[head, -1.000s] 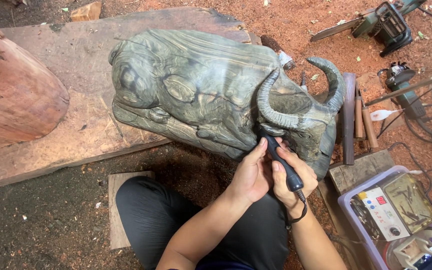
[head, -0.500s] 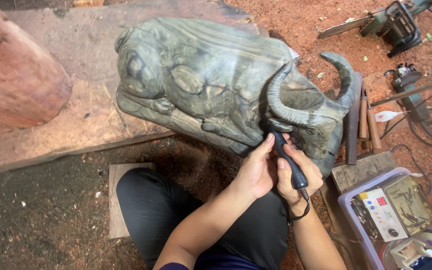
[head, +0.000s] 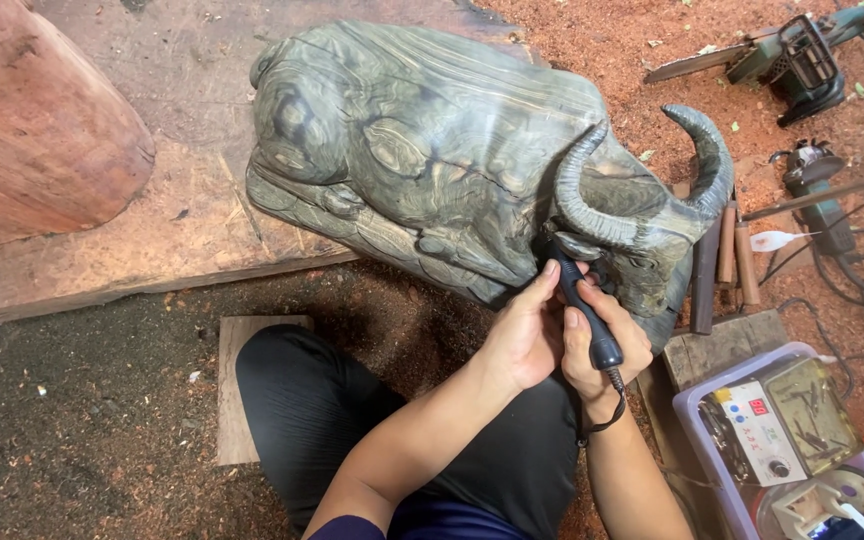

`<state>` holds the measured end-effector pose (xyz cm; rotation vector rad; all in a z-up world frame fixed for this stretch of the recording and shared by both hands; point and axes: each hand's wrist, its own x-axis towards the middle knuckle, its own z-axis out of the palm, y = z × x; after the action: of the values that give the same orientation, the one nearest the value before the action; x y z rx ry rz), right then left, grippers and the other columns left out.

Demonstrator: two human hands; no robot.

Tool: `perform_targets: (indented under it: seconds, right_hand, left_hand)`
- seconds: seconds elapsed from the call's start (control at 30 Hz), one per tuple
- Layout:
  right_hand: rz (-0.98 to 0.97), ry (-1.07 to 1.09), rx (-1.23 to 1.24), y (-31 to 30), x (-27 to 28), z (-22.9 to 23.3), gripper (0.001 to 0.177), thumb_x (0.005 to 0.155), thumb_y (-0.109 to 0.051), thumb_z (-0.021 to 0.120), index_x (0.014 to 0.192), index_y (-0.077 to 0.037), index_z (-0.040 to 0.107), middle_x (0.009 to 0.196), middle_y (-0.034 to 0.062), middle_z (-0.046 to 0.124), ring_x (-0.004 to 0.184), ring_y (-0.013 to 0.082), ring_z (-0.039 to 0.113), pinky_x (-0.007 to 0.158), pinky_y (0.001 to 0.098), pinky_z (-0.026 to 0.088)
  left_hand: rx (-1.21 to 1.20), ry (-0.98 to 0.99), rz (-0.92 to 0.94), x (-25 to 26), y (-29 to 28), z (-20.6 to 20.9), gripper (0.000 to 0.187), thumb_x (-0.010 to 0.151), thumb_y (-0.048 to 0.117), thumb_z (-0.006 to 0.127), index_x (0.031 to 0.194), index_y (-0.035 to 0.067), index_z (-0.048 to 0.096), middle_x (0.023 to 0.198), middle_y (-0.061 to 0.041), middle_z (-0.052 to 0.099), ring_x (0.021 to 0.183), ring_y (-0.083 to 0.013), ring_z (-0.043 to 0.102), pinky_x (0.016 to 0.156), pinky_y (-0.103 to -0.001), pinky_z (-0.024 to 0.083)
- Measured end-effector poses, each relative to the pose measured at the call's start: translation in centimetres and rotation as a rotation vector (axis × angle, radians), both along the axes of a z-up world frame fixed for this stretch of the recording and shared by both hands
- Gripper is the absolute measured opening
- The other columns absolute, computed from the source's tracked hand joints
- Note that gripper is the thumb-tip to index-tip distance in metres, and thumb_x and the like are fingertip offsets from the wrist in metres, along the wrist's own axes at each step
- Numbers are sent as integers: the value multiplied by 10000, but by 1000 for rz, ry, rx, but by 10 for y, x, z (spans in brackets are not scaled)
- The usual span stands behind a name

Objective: The person uses a rotary carving tool to refine details on a wooden buffalo sculpture, focusing on the head and horn areas. The person occasionally pauses to wipe away wood dust and reposition the tool.

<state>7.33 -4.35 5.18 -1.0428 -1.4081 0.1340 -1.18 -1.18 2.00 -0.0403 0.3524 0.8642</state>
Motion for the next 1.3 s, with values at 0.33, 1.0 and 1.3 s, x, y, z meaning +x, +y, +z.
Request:
perform_targets:
  seconds: [0.33, 1.0, 1.3]
  right_hand:
    - [-58, -8, -55, -3, 0, 12, 225, 899, -117, 757, 1055, 44, 771, 893, 179, 779, 816, 271, 767, 703, 329, 572]
    - [-67, -20, -59, -4, -1, 14, 198, 873, -126, 769, 1008, 16, 795, 934, 172, 785, 938, 310, 766, 794, 361, 581]
    - [-66, -30, -71, -7, -1, 16, 188, 874, -104, 764, 1005, 28, 791, 929, 183, 783, 952, 340, 763, 780, 372, 581]
  left_hand:
    - [-23, 47, -32, -7, -1, 10, 511, 1013, 458, 662, 1408, 134, 643, 1326, -48, 641, 1192, -161, 579, 1040, -295, 456]
    - [-11, 48, -41, -8, 0, 11, 505, 1015, 459, 654, 1392, 123, 655, 1355, -66, 649, 1217, -182, 589, 1059, -303, 449]
    - [-22, 58, -42, -10, -1, 19, 498, 1010, 440, 664, 1372, 99, 673, 1239, -49, 694, 1111, -148, 595, 1016, -279, 448]
